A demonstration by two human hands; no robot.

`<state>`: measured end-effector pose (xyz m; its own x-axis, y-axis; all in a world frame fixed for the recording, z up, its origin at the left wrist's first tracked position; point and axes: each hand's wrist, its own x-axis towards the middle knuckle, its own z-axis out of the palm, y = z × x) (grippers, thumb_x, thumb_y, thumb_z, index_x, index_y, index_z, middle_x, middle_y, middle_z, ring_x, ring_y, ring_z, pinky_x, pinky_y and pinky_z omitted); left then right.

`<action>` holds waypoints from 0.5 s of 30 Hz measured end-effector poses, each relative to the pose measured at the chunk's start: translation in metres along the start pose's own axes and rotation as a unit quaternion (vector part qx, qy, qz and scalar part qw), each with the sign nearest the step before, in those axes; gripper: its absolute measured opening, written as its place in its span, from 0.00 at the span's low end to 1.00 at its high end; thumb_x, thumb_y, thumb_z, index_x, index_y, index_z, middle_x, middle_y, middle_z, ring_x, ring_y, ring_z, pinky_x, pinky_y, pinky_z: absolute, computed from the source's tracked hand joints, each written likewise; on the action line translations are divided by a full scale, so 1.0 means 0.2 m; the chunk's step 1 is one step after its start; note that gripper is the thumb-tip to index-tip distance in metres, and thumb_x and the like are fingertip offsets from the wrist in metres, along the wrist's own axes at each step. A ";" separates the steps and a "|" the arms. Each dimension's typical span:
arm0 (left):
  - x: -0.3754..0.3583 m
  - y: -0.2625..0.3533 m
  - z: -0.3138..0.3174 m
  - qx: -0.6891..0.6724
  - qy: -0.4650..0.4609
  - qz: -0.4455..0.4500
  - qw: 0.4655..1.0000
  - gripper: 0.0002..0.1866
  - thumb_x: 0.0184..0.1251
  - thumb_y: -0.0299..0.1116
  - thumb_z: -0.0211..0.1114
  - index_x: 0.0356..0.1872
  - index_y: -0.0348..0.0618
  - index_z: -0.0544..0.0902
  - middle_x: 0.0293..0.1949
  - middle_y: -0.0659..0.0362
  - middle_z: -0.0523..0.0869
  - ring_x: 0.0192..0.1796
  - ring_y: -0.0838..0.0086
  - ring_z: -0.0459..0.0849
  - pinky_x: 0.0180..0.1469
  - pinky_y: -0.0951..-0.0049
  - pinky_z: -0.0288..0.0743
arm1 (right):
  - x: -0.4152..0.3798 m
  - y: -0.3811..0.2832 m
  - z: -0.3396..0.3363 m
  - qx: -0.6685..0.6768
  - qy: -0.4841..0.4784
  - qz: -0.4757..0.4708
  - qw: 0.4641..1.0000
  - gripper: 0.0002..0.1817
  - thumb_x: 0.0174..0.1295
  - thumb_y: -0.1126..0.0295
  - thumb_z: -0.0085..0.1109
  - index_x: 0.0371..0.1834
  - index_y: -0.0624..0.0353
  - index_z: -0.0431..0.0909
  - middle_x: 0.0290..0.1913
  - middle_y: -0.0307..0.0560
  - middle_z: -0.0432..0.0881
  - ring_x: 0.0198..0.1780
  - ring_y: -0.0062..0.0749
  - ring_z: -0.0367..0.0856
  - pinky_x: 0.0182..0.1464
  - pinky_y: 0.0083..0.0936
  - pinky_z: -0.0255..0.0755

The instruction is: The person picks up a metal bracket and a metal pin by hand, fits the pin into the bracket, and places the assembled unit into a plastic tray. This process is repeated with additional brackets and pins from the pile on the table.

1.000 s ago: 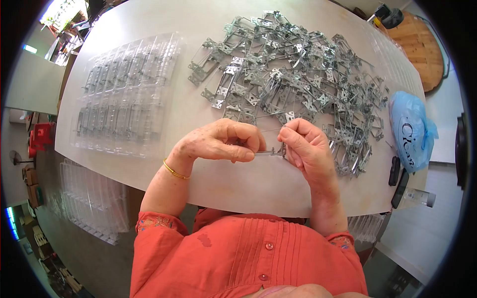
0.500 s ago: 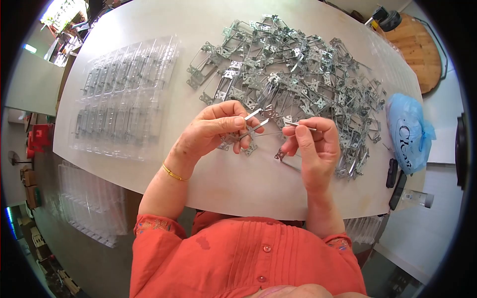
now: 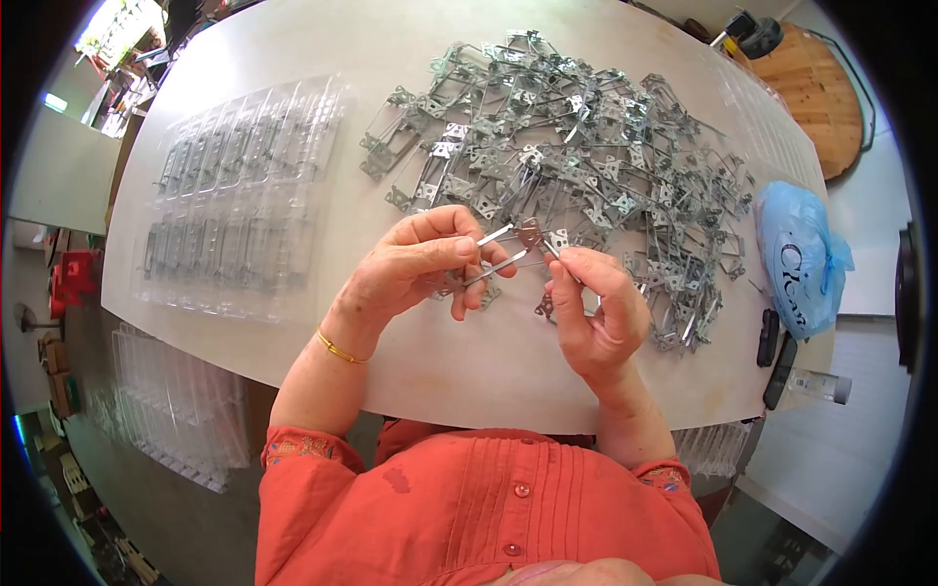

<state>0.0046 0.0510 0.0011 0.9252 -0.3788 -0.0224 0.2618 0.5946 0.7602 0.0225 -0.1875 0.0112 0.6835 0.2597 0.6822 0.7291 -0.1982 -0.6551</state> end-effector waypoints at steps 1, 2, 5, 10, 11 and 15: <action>0.00 0.00 0.00 0.000 -0.002 -0.001 1.000 0.08 0.80 0.32 0.58 0.42 0.36 0.76 0.47 0.30 0.85 0.35 0.60 0.92 0.24 0.72 0.84 | 0.00 0.00 0.00 -0.008 0.003 -0.010 1.000 0.14 0.61 0.86 0.70 0.49 0.65 0.81 0.41 0.54 0.89 0.37 0.38 0.91 0.34 0.27 0.84; 0.00 0.00 0.00 -0.005 0.000 -0.001 1.000 0.08 0.80 0.32 0.58 0.42 0.36 0.76 0.47 0.30 0.85 0.34 0.61 0.91 0.24 0.72 0.83 | 0.00 0.00 0.00 -0.010 0.004 -0.010 1.000 0.14 0.61 0.86 0.70 0.49 0.65 0.81 0.41 0.54 0.89 0.37 0.38 0.91 0.34 0.27 0.84; -0.01 0.00 0.01 -0.001 0.006 -0.001 1.000 0.08 0.80 0.33 0.58 0.41 0.37 0.76 0.47 0.30 0.85 0.30 0.63 0.90 0.23 0.73 0.81 | 0.01 0.00 0.00 -0.030 0.005 -0.033 0.999 0.14 0.60 0.86 0.71 0.48 0.64 0.81 0.40 0.54 0.89 0.36 0.39 0.90 0.33 0.28 0.84; 0.00 -0.01 0.00 0.002 -0.016 0.013 1.000 0.09 0.80 0.32 0.59 0.41 0.37 0.76 0.46 0.31 0.86 0.25 0.67 0.85 0.21 0.74 0.77 | 0.04 -0.01 0.00 -0.060 0.000 -0.079 0.995 0.14 0.59 0.85 0.72 0.46 0.62 0.81 0.41 0.53 0.89 0.34 0.38 0.89 0.32 0.28 0.83; 0.00 -0.01 0.00 0.010 -0.023 0.013 1.000 0.08 0.79 0.32 0.59 0.40 0.37 0.77 0.46 0.31 0.87 0.24 0.68 0.84 0.20 0.74 0.75 | 0.03 -0.01 0.00 -0.061 0.001 -0.079 0.995 0.14 0.59 0.85 0.72 0.46 0.62 0.81 0.41 0.53 0.89 0.34 0.38 0.89 0.32 0.28 0.83; -0.01 -0.01 0.00 0.013 -0.041 0.019 0.999 0.08 0.78 0.31 0.60 0.39 0.36 0.77 0.45 0.32 0.87 0.22 0.68 0.83 0.19 0.74 0.73 | 0.03 -0.03 0.01 -0.059 -0.003 -0.049 0.997 0.14 0.58 0.85 0.72 0.45 0.61 0.81 0.43 0.53 0.88 0.35 0.38 0.89 0.33 0.27 0.84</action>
<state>0.0025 0.0496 0.0001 0.9085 -0.4137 0.0594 0.2187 0.5918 0.7759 0.0217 -0.1830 0.0194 0.6084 0.2897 0.7389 0.7920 -0.2810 -0.5419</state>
